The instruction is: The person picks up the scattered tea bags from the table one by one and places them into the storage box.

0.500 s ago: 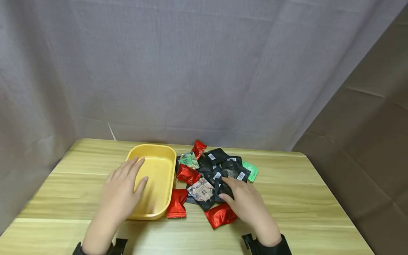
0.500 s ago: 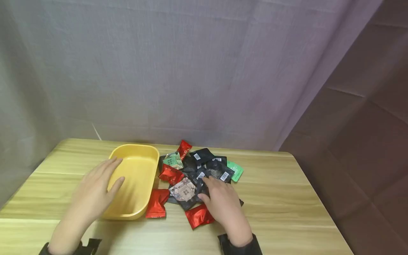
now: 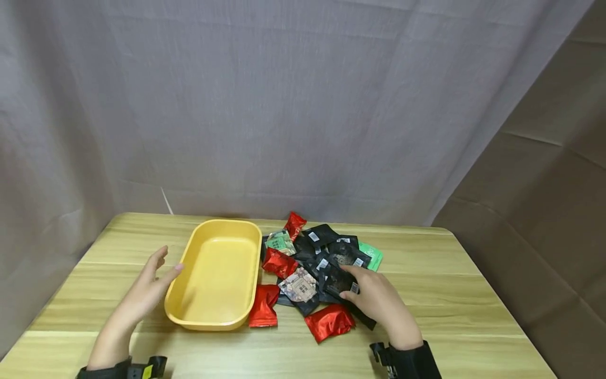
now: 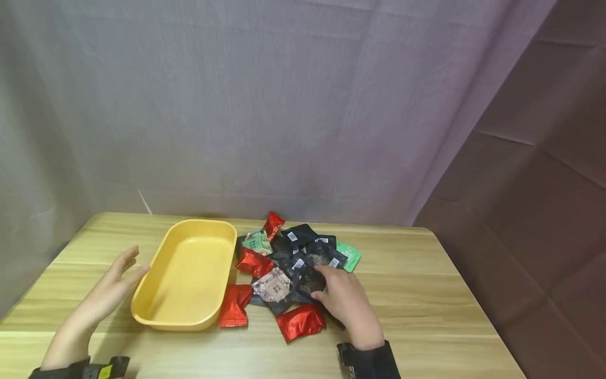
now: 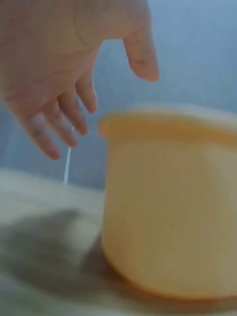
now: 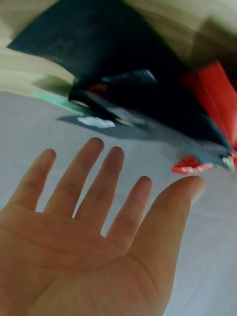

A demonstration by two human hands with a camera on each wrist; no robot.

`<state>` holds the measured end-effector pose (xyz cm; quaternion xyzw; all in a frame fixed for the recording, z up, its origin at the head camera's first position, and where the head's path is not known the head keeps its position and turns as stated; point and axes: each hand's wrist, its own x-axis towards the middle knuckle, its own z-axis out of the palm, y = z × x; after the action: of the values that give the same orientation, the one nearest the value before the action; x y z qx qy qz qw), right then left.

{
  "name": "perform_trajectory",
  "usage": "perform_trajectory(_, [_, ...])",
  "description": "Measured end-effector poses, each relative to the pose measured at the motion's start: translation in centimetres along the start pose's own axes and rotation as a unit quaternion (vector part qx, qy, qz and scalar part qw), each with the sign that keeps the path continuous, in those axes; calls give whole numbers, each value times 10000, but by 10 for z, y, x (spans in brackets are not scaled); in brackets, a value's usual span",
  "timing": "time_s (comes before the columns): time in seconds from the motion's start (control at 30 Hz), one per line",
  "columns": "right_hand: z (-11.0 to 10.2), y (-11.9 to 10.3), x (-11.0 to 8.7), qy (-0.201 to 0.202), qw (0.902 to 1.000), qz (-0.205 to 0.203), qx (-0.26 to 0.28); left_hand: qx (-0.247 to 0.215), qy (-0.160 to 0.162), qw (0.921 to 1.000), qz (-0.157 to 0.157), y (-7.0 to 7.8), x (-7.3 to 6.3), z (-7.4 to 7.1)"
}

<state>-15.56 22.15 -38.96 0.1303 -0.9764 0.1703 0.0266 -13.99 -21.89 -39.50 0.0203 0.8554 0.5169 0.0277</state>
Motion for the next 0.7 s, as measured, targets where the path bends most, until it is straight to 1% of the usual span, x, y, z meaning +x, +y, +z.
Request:
perform_trajectory(0.1, [3,6,2,-41,9999,105,3,-655,-330,9972,-176,-14,4,-2])
perform_trajectory(0.13, [3,9,2,-27,9999,129,8,-891,-414,9949,-226,-19,5,-2])
perform_trajectory(0.23, [5,15,3,20,9998,189,26,-1585,-669,9850,-161,-31,10,-3])
perform_trajectory(0.3, [5,20,4,67,9998,197,26,-1969,-818,9770,9,-41,12,-4])
perform_trajectory(0.4, [4,25,5,196,9997,136,35,-2432,-1076,9631,405,-55,15,-4])
perform_trajectory(0.5, [4,30,10,408,9991,-89,-48,-2845,-1289,9472,720,-69,16,0])
perform_trajectory(0.63, [4,39,24,618,9960,-539,-364,-3182,-1508,9314,919,-80,17,8])
perform_trajectory(0.7, [3,45,32,570,9948,-668,-522,-3336,-1568,9241,1006,-83,18,11])
